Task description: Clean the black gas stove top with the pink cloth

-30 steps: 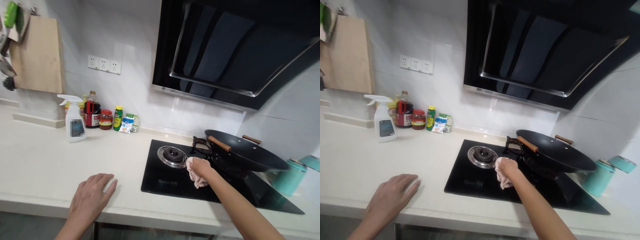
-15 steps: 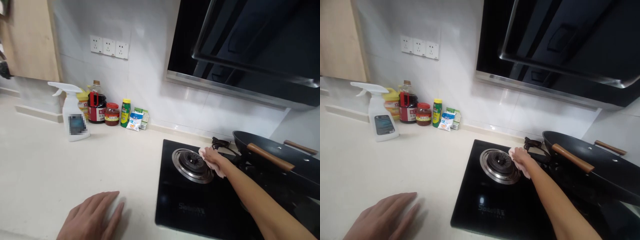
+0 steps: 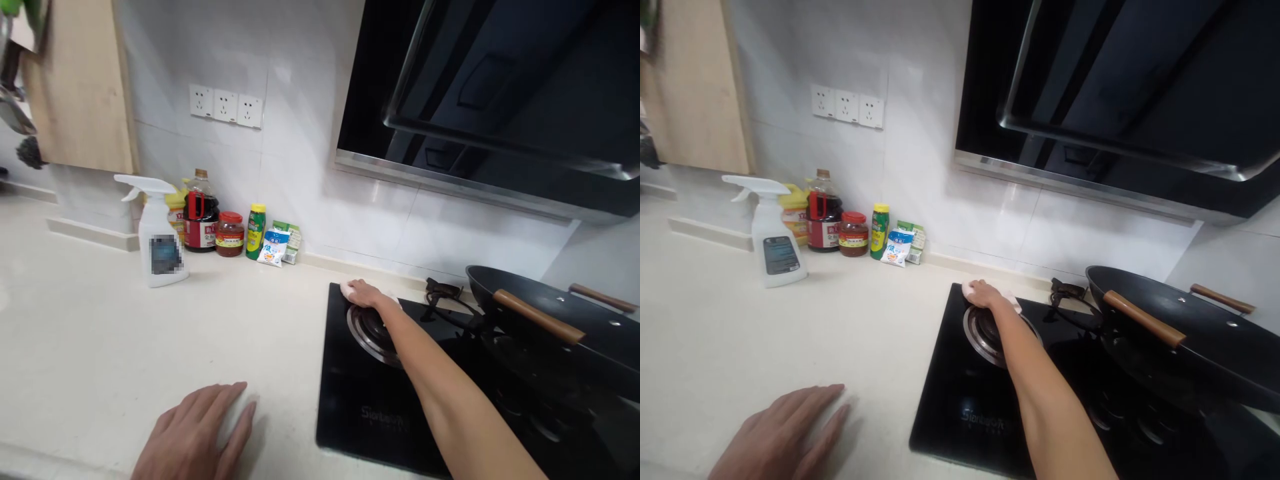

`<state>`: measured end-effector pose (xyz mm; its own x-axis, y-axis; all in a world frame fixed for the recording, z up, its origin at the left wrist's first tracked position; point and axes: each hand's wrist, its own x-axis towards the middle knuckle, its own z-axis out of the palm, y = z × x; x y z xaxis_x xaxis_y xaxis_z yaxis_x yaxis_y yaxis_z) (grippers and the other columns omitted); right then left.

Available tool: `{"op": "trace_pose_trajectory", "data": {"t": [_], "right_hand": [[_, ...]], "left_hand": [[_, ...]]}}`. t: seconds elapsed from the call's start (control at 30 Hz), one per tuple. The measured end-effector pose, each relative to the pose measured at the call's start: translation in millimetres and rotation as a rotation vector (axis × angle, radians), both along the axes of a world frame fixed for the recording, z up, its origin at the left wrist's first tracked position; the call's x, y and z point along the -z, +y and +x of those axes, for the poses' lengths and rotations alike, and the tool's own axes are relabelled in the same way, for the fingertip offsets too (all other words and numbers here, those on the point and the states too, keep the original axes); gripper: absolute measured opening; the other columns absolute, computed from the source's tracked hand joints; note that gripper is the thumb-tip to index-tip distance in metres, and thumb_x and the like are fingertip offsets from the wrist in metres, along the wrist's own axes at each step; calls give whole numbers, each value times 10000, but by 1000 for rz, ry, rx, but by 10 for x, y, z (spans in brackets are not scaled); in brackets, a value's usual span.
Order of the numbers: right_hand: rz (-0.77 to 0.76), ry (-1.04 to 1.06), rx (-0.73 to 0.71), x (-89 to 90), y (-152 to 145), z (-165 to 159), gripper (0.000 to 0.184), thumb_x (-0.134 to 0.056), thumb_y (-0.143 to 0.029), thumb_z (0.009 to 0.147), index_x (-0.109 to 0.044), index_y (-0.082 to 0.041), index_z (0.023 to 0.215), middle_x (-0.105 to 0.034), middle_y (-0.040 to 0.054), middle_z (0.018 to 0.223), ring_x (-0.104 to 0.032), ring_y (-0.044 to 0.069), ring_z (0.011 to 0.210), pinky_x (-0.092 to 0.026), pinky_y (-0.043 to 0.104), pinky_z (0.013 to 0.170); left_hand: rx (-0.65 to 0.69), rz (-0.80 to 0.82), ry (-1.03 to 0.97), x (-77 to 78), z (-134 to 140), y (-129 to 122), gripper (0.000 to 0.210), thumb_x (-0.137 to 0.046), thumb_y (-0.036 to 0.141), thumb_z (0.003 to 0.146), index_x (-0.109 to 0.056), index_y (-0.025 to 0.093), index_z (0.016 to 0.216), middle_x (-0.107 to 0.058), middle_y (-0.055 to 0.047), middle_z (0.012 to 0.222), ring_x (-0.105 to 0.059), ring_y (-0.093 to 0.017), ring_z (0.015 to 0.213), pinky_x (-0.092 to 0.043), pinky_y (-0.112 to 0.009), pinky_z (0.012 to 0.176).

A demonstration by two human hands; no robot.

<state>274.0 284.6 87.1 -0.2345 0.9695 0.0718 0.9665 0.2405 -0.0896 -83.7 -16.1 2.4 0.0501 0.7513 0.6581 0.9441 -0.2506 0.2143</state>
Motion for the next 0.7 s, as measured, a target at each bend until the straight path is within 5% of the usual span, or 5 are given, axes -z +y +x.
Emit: {"op": "trace_pose_trajectory", "data": {"t": [0.33, 0.7], "right_hand": [[-19, 26, -340, -63, -934, -600, 577, -597, -309, 857, -514, -233, 1423, -530, 102, 1414, -532, 270, 1267, -386, 408, 1090], [20, 161, -513, 4, -2669, -268, 632, -553, -370, 907, -414, -280, 1517, -465, 72, 1546, -419, 256, 1416, -314, 400, 1174]], "left_hand": [[-67, -31, -55, -222, 149, -68, 395, -441, 485, 961, -749, 260, 1063, -774, -62, 1078, -706, -266, 991, -488, -418, 866], [-68, -150, 2, -321, 160, -115, 411, -399, 439, 970, -743, 242, 1080, -753, -66, 1187, -651, -266, 1138, -444, -408, 931]]}}
